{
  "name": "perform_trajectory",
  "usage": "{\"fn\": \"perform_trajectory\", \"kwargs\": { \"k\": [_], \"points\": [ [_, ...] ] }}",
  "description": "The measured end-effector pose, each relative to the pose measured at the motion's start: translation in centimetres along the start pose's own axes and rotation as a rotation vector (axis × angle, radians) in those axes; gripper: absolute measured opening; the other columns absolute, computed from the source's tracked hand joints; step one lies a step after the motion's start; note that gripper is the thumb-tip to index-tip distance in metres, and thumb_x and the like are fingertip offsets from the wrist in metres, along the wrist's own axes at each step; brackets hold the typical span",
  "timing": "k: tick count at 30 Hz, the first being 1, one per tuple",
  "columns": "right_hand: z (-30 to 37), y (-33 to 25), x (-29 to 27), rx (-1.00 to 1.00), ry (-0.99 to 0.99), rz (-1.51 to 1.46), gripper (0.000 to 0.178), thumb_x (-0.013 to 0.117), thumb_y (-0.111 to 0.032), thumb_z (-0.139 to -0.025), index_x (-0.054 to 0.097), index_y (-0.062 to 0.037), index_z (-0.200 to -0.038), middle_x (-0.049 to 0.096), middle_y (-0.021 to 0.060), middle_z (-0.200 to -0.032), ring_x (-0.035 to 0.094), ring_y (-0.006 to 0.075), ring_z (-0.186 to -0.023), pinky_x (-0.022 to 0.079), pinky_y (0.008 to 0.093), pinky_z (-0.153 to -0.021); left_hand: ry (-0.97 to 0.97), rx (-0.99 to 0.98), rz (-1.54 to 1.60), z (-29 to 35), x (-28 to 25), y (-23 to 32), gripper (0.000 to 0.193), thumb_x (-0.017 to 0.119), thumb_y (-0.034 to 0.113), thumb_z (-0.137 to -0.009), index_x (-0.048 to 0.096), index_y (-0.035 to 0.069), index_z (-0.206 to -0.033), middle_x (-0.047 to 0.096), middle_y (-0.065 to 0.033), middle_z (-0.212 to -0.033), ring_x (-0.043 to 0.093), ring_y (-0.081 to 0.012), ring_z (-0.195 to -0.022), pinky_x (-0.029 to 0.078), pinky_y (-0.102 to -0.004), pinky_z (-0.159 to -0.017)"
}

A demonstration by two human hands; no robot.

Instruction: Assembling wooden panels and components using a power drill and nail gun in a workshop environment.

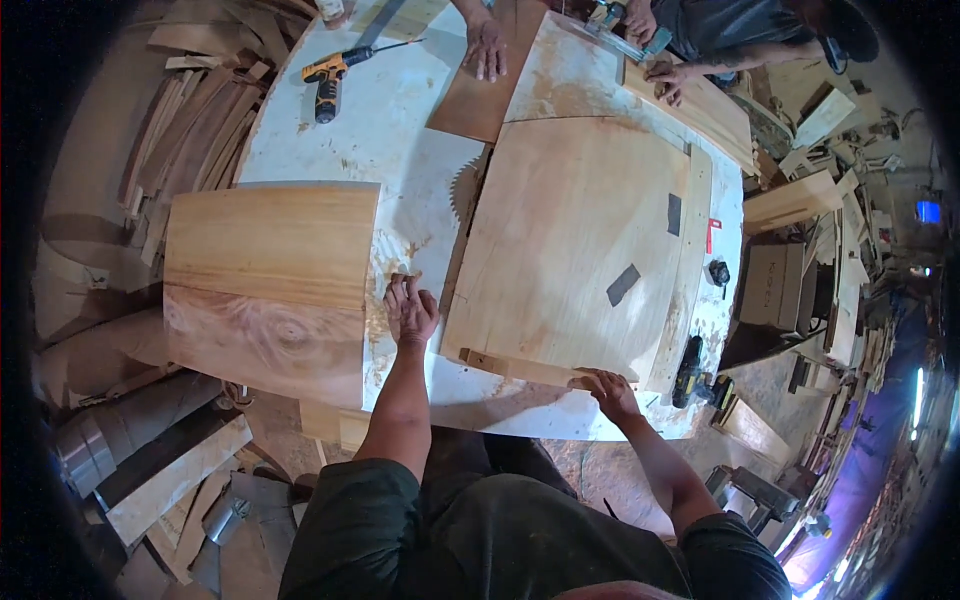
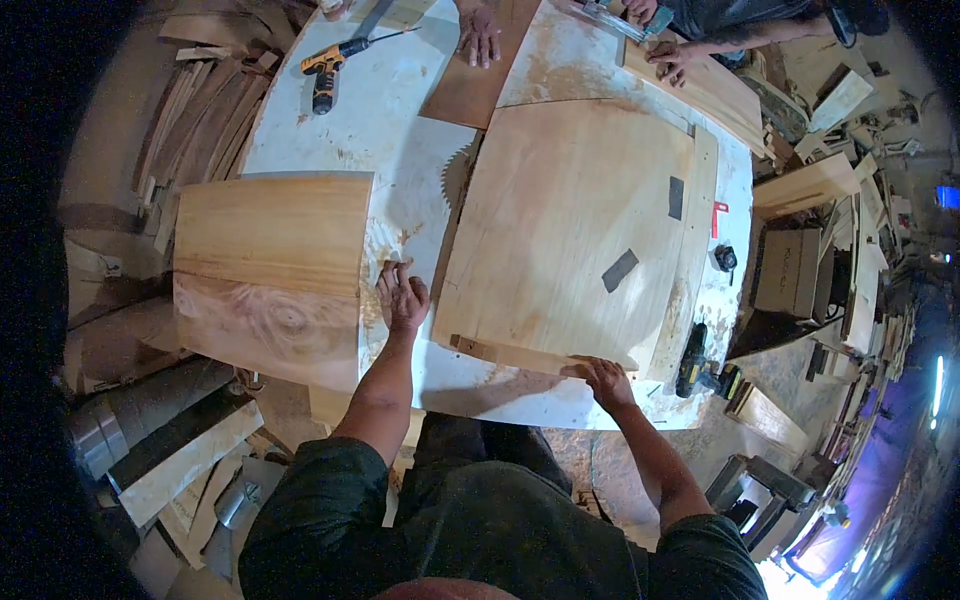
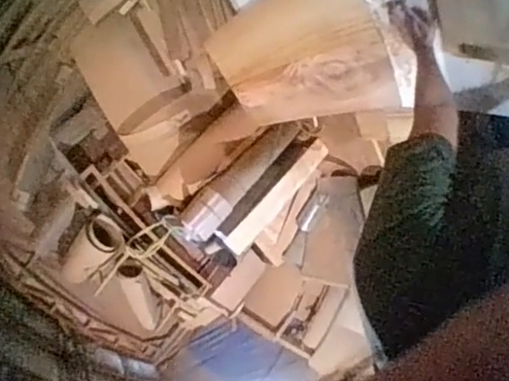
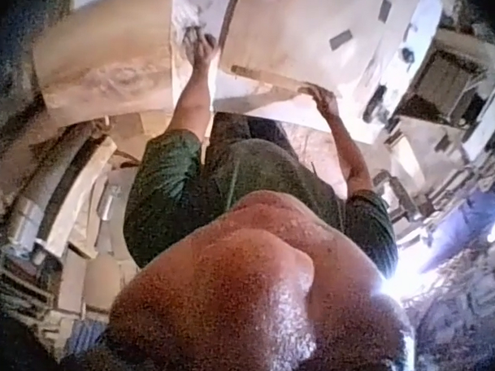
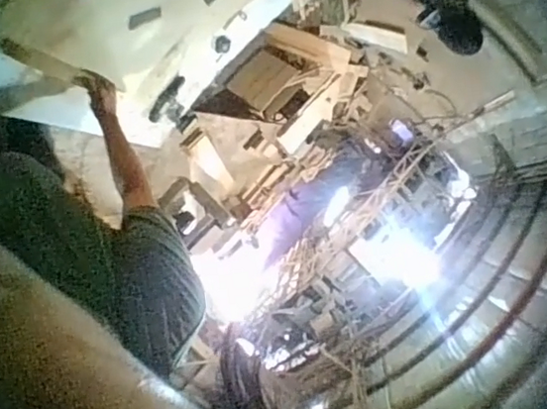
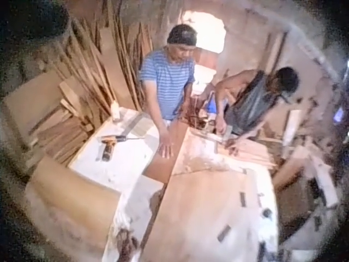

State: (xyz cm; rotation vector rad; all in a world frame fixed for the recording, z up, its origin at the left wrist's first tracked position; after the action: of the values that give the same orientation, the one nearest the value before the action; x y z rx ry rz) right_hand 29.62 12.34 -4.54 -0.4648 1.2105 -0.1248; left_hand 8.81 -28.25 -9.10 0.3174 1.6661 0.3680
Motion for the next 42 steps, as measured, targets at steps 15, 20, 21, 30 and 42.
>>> {"fn": "perform_trajectory", "kwargs": {
  "k": [15,20,21,30,42],
  "points": [
    [0.9,-0.3,0.1,0.228,-0.011,0.026,0.043,0.061,-0.013,-0.081,0.051,-0.0022,-0.122,0.057,0.0185,-0.118,0.051,0.0363,-0.112,0.037,0.0468,-0.101,0.054,0.028,-0.008,0.0,-0.2,-0.2,0.036,0.052,0.016,-0.081,0.049,0.009,-0.117,0.044,-0.0138,-0.124,0.041,-0.0338,-0.114,0.033,-0.0467,-0.095],
    [-0.1,-1.9,-0.5,0.245,0.057,0.094,0.052,0.071,-0.025,-0.075,0.052,-0.0070,-0.120,0.058,0.0137,-0.113,0.052,0.0330,-0.110,0.036,0.0465,-0.099,0.061,0.246,0.232,2.8,-0.5,-0.8,0.045,0.057,0.025,-0.081,0.048,0.003,-0.119,0.050,-0.0206,-0.116,0.048,-0.0379,-0.105,0.035,-0.0506,-0.091],
    [0.0,-1.6,-0.2,0.284,0.087,0.119,0.049,0.071,-0.020,-0.075,0.052,-0.0081,-0.118,0.058,0.0127,-0.110,0.052,0.0323,-0.107,0.037,0.0465,-0.095,0.011,0.603,0.461,3.8,-0.7,0.9,0.056,0.062,0.036,-0.078,0.048,0.000,-0.119,0.051,-0.0218,-0.114,0.048,-0.0384,-0.108,0.036,-0.0514,-0.092],
    [-0.6,-1.5,-0.2,0.239,0.178,0.246,0.046,0.064,-0.018,-0.071,0.054,-0.0049,-0.113,0.056,0.0160,-0.111,0.050,0.0358,-0.105,0.037,0.0470,-0.094,-0.514,0.976,0.138,8.5,1.8,10.7,0.051,0.071,0.027,-0.072,0.055,0.002,-0.113,0.053,-0.0124,-0.118,0.048,-0.0287,-0.117,0.024,-0.0510,-0.111],
    [-8.6,3.5,-5.2,0.261,0.206,0.174,0.038,0.065,-0.029,-0.081,0.055,-0.0104,-0.113,0.056,0.0112,-0.107,0.052,0.0327,-0.102,0.037,0.0441,-0.093,-0.438,0.880,0.288,0.2,3.1,15.6,0.048,0.075,0.018,-0.069,0.054,0.002,-0.109,0.057,-0.0138,-0.109,0.051,-0.0305,-0.110,0.034,-0.0448,-0.100]
  ]
}}
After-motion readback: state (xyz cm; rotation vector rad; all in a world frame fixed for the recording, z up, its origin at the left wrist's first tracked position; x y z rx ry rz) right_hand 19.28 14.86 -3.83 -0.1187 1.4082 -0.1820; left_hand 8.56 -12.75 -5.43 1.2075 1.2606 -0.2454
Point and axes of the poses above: each hand's wrist, its own z-axis away from the middle knuckle, its own x-axis out of the palm, y = z × x, the point moved 4 cm from there along -z, towards the middle knuckle
